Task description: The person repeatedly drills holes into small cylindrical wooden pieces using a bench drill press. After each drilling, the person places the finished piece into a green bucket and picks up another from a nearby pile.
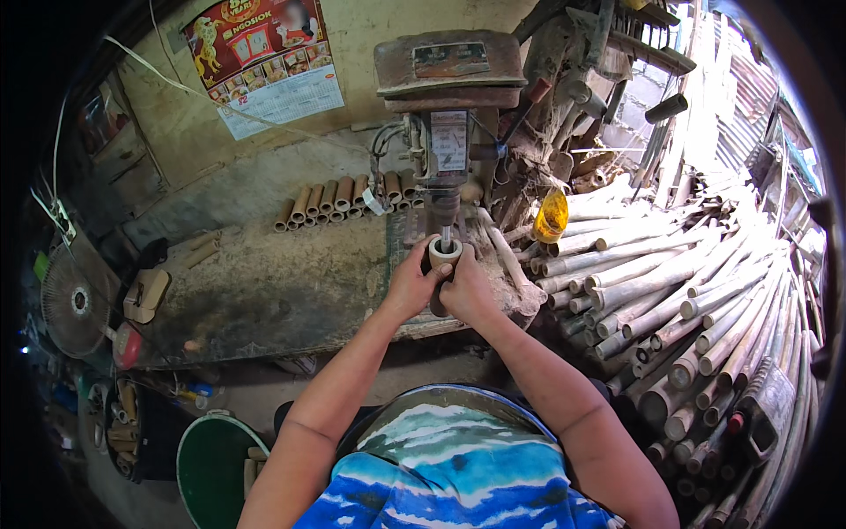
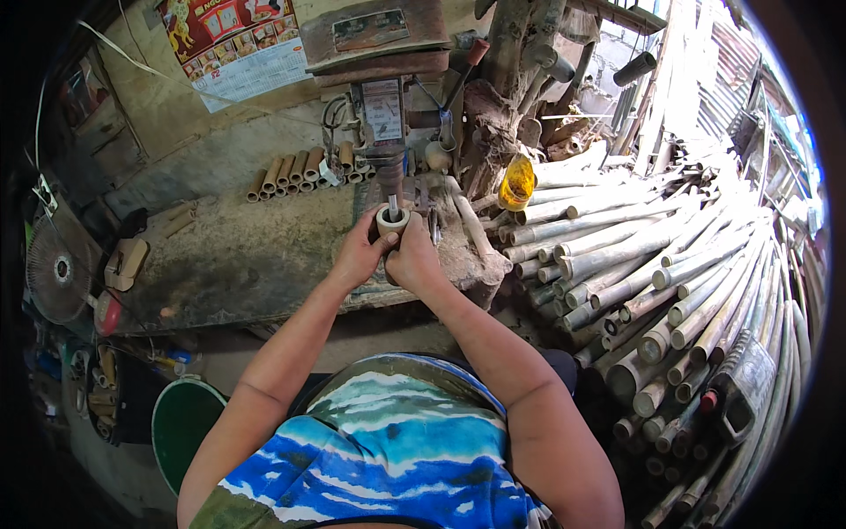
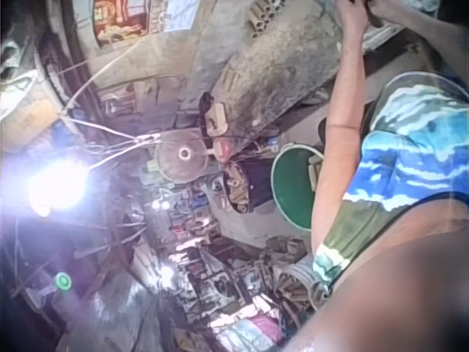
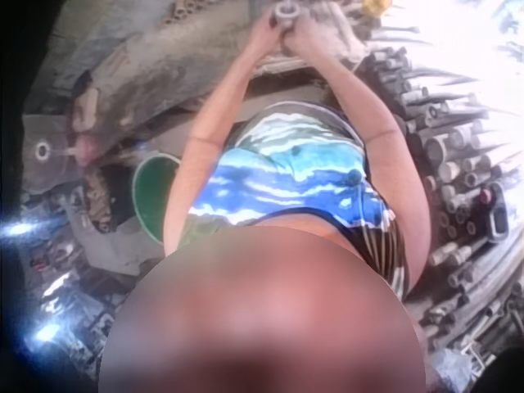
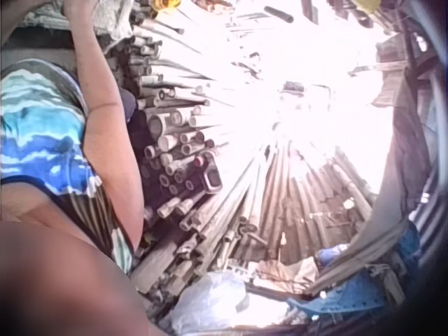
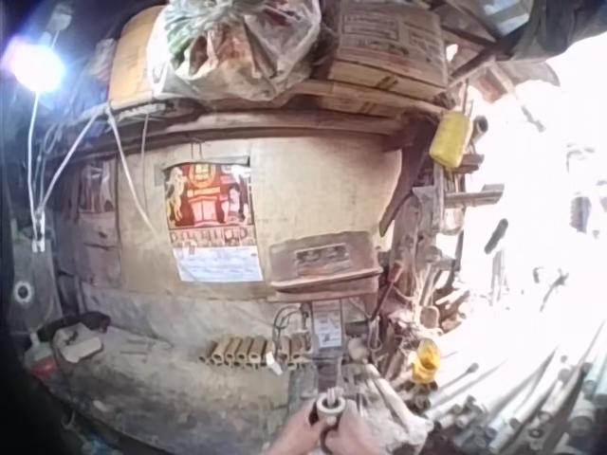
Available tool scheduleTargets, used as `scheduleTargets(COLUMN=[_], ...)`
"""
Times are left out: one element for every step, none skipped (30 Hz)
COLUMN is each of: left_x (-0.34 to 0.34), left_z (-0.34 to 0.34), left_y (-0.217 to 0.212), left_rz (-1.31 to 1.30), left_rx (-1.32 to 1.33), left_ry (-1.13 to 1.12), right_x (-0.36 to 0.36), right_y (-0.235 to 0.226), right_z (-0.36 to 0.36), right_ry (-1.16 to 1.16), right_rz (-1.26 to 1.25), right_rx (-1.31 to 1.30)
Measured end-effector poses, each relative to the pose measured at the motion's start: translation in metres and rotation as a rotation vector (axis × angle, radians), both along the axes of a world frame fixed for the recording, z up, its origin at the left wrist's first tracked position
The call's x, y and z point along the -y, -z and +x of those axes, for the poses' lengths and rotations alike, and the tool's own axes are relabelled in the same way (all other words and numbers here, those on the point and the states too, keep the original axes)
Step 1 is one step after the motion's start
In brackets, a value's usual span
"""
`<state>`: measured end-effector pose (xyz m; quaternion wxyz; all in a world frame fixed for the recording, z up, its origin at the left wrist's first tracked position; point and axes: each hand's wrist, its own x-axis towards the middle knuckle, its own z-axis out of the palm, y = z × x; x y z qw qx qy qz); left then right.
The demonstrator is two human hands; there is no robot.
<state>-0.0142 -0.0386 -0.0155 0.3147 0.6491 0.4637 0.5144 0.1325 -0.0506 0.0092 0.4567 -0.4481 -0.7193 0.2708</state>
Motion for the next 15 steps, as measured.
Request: scheduleTargets(left_x=[0.000, 0.000, 0.000, -0.001, -0.001, -0.002, -0.002, -0.004, -0.005, -0.006, -0.007, -0.008, -0.008, -0.010, -0.011], left_z=[0.000, -0.001, -0.002, -0.003, -0.004, -0.005, -0.006, -0.007, -0.008, -0.009, -0.009, -0.008, -0.006, -0.002, 0.002], left_y=[0.001, 0.002, 0.003, 0.004, 0.005, 0.007, 0.009, 0.011, 0.012, 0.014, 0.016, 0.018, 0.021, 0.022, 0.023], left_rz=[0.003, 0.010, 0.026, 0.048, 0.063, 0.071, 0.075, 0.078, 0.072, 0.065, 0.072, 0.053, 0.047, 0.035, 0.031], left_rx=[-0.007, -0.019, -0.015, -0.016, -0.019, 0.001, 0.020, 0.036, 0.046, 0.055, 0.059, 0.064, 0.064, 0.050, 0.078], left_ry=[-0.005, -0.013, -0.016, -0.024, -0.034, -0.026, -0.020, -0.014, -0.017, -0.020, -0.024, -0.058, -0.093, -0.135, -0.161], right_x=[0.000, 0.000, 0.000, -0.001, -0.001, -0.001, -0.002, -0.003, -0.005, -0.007, -0.009, -0.012, -0.016, -0.020, -0.024], right_y=[0.000, 0.000, 0.000, 0.000, 0.000, 0.000, 0.000, 0.001, 0.001, 0.001, 0.002, 0.002, 0.003, 0.003, 0.002], right_z=[-0.001, -0.002, -0.003, -0.004, -0.006, -0.007, -0.008, -0.008, -0.010, -0.012, -0.013, -0.013, -0.013, -0.012, -0.012], right_ry=[0.004, 0.010, 0.008, 0.007, 0.006, -0.003, -0.011, -0.027, -0.011, -0.004, 0.010, 0.007, 0.010, -0.004, 0.008], right_rz=[-0.004, -0.013, -0.012, -0.015, -0.023, -0.009, 0.002, 0.029, 0.022, 0.030, 0.017, 0.013, -0.010, 0.003, -0.022], right_rx=[0.003, 0.006, 0.007, 0.008, 0.008, 0.010, 0.011, 0.003, 0.032, 0.053, 0.080, 0.080, 0.087, 0.080, 0.095])
